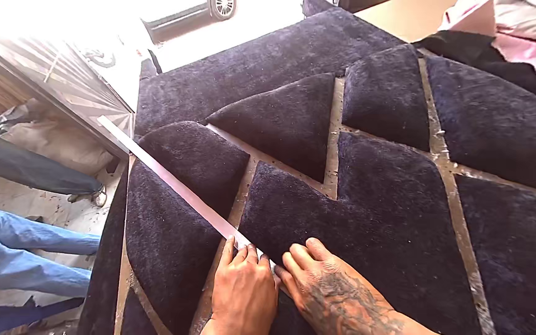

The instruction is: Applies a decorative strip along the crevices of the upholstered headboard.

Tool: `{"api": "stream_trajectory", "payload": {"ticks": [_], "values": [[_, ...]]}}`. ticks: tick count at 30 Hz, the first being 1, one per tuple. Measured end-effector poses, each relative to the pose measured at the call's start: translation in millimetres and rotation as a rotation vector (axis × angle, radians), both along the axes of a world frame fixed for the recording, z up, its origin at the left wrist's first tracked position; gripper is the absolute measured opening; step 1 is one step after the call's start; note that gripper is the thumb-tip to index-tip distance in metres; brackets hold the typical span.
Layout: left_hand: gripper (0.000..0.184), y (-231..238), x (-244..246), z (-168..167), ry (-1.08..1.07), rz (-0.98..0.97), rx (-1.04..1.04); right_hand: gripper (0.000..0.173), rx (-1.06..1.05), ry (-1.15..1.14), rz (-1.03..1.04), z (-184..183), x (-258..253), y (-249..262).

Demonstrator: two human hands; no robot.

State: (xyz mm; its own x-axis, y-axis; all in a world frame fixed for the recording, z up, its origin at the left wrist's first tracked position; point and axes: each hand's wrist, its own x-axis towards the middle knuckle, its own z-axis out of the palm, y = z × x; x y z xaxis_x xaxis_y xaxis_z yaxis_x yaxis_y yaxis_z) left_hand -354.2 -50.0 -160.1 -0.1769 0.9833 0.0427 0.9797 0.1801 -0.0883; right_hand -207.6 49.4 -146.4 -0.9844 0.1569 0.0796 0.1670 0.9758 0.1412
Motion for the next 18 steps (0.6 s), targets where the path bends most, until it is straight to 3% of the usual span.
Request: {"api": "stream_trajectory", "payload": {"ticks": [4, 8, 10, 13, 15, 18], "values": [[0.057, -9, -12, -4, -0.046, 0.017, 0.073, 0.035, 0.057, 0.004, -0.025, -5, -15, -7], [0.110, -18, -48, 2, 0.001, 0.039, -0.023, 0.031, -0.007, -0.122, 0.027, 2, -24, -7], [0.110, -16, -71, 4, 0.034, 0.038, -0.056, 0.031, -0.071, -0.238, 0.056, 14, -30, -4], [0.097, -11, -88, 2, 0.058, 0.057, -0.102, 0.027, -0.004, -0.096, 0.089, -5, -30, -5], [0.090, -4, -93, 2, 0.098, 0.106, -0.170, 0.026, -0.019, -0.155, 0.098, -1, -33, -11], [0.102, 27, -121, 12, 0.100, 0.247, -0.387, 0.028, -0.033, -0.304, 0.106, 10, -38, -18]]}}
